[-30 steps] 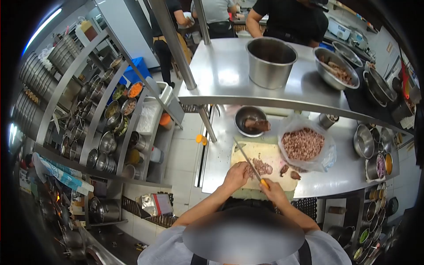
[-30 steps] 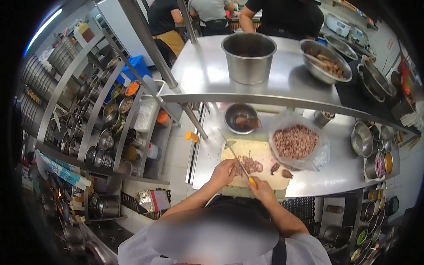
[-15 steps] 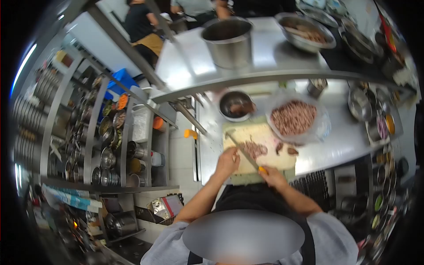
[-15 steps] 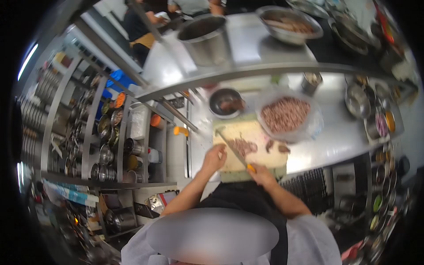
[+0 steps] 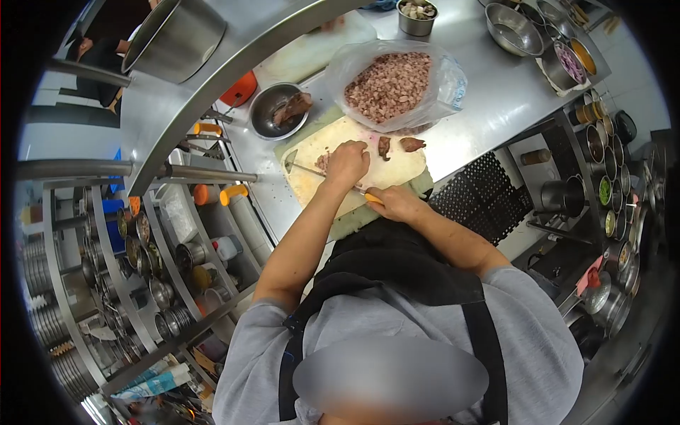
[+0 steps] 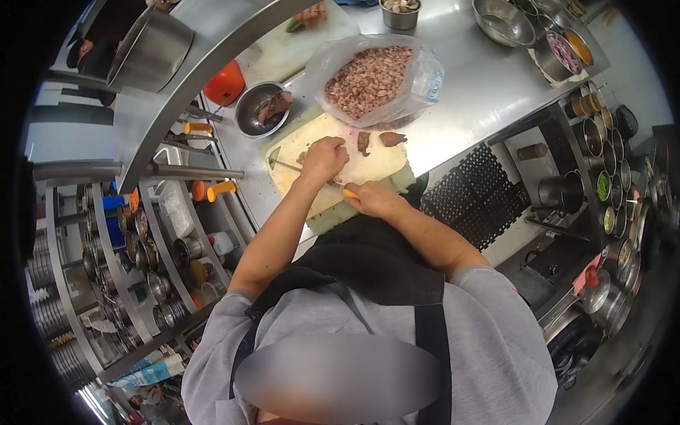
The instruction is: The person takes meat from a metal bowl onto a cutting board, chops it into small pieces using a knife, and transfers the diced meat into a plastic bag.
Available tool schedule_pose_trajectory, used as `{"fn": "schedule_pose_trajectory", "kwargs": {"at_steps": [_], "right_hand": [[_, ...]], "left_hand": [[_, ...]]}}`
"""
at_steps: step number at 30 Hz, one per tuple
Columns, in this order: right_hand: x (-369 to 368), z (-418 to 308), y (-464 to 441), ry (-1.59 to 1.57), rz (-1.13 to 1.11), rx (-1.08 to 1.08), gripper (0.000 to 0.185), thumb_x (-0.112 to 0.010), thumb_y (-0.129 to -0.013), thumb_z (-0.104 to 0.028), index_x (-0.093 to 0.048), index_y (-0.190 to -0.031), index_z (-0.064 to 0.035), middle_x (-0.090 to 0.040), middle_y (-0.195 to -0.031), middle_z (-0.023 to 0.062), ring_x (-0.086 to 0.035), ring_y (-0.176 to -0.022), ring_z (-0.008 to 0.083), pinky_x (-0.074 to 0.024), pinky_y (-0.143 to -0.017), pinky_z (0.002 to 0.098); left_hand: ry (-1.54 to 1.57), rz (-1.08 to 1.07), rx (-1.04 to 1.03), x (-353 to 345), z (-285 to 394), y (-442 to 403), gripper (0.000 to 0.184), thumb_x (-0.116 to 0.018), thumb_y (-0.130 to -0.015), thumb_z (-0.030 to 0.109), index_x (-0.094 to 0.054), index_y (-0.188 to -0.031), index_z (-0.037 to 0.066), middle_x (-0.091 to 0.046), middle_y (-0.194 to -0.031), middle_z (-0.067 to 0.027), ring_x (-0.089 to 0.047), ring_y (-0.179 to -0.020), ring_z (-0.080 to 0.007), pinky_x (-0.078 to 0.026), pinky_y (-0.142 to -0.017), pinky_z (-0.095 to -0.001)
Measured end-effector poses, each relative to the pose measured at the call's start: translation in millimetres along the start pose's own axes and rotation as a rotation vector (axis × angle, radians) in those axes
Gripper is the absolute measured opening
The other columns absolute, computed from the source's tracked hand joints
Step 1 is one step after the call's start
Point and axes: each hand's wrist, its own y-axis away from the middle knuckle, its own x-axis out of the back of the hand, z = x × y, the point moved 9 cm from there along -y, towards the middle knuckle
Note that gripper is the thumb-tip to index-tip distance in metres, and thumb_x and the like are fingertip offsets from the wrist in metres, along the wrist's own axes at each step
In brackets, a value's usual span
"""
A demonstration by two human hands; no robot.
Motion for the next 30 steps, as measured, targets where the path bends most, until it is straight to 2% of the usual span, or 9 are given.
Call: {"fn": "schedule_pose_trajectory", "kwargs": {"at_steps": [5, 10, 12, 14, 15, 17, 20, 26, 30], "right_hand": [[-10.9, 11.1, -2.0, 0.016, -0.005, 0.017, 0.033, -0.061, -0.097, -0.035, -0.062, -0.118, -0.0091, -0.069, -0.079, 0.0224, -0.068, -0.076, 0.0424, -0.0537, -0.069, 0.0529], [-4.1, 5.2, -2.1, 0.036, -0.026, 0.052, 0.035, -0.061, -0.097, -0.035, -0.062, -0.122, -0.0101, -0.069, -0.078, 0.0209, -0.069, -0.075, 0.0412, -0.0544, -0.068, 0.0523], [-2.4, 4.9, -2.0, 0.016, -0.044, 0.025, 0.029, -0.06, -0.097, -0.035, -0.061, -0.11, -0.0089, -0.069, -0.079, 0.0215, -0.068, -0.076, 0.0423, -0.0536, -0.07, 0.0532], [-3.6, 5.8, -3.0, 0.019, -0.056, 0.036, 0.029, -0.06, -0.097, -0.034, -0.061, -0.11, -0.009, -0.069, -0.08, 0.0214, -0.068, -0.077, 0.0422, -0.0535, -0.071, 0.0533], [-4.1, 6.2, -4.0, 0.027, -0.063, 0.043, 0.028, -0.06, -0.097, -0.034, -0.061, -0.11, -0.009, -0.069, -0.081, 0.0212, -0.068, -0.078, 0.0421, -0.0533, -0.071, 0.0534], [-2.0, 4.5, -5.2, 0.028, -0.083, 0.052, 0.028, -0.06, -0.097, -0.034, -0.061, -0.11, -0.009, -0.07, -0.082, 0.0212, -0.068, -0.079, 0.0421, -0.0532, -0.072, 0.0532], [1.5, -1.1, -5.8, 0.024, -0.116, 0.056, 0.028, -0.06, -0.097, -0.034, -0.061, -0.11, -0.0086, -0.07, -0.083, 0.0212, -0.068, -0.082, 0.0422, -0.053, -0.074, 0.0529], [1.9, 0.2, -8.9, 0.031, -0.09, 0.074, 0.032, -0.06, -0.097, -0.034, -0.062, -0.116, -0.0085, -0.07, -0.086, 0.0227, -0.068, -0.085, 0.0431, -0.0525, -0.076, 0.0532], [7.0, 0.6, -8.7, -0.077, 0.012, 0.087, 0.038, -0.061, -0.098, -0.035, -0.063, -0.123, -0.0079, -0.07, -0.087, 0.0244, -0.068, -0.085, 0.0443, -0.0524, -0.077, 0.0527]], "left_hand": [[-0.068, -0.113, -0.004, -38.9, 9.1, -33.7, 0.034, -0.071, -0.081, 0.027, -0.067, -0.099, -0.002, -0.07, -0.091, -0.0214, -0.068, -0.091, -0.0399, -0.054, -0.081, -0.0469], [-0.042, -0.162, 0.01, -56.5, -0.3, -34.3, 0.035, -0.073, -0.081, 0.023, -0.063, -0.104, -0.002, -0.069, -0.097, -0.0247, -0.067, -0.095, -0.0407, -0.054, -0.087, -0.0468], [-0.002, -0.188, 0.032, -59.2, -11.1, -31.5, 0.039, -0.074, -0.081, 0.023, -0.063, -0.109, -0.001, -0.069, -0.098, -0.0248, -0.067, -0.093, -0.0406, -0.055, -0.086, -0.045], [0.311, -0.184, 0.249, -59.8, -43.8, -21.9, 0.037, -0.071, -0.085, 0.014, -0.064, -0.12, 0.003, -0.071, -0.1, -0.0126, -0.068, -0.092, -0.0213, -0.054, -0.08, -0.0356], [0.309, -0.178, 0.258, -47.6, -47.1, -16.4, 0.037, -0.071, -0.085, 0.014, -0.064, -0.12, 0.003, -0.071, -0.1, -0.0126, -0.068, -0.092, -0.0213, -0.054, -0.08, -0.0356], [0.826, -0.069, 0.406, -6.9, -52.9, 4.0, 0.047, -0.068, -0.088, 0.006, -0.059, -0.134, 0.008, -0.07, -0.105, -0.0051, -0.064, -0.097, -0.0137, -0.051, -0.081, -0.031], [0.934, 0.064, 0.394, 55.5, -57.9, 38.6, 0.051, -0.068, -0.088, 0.004, -0.056, -0.137, 0.011, -0.069, -0.106, -0.0044, -0.063, -0.098, -0.0145, -0.049, -0.079, -0.0295], [0.803, 0.118, 0.601, 61.6, -107.2, 112.1, 0.044, -0.07, -0.087, 0.004, -0.058, -0.129, 0.011, -0.069, -0.096, -0.0026, -0.063, -0.087, -0.0106, -0.045, -0.069, -0.0253], [0.551, 0.14, 0.479, 22.3, -125.0, 129.2, 0.036, -0.071, -0.086, 0.007, -0.062, -0.122, 0.007, -0.069, -0.089, -0.0007, -0.063, -0.075, -0.0099, -0.051, -0.068, -0.027]]}}
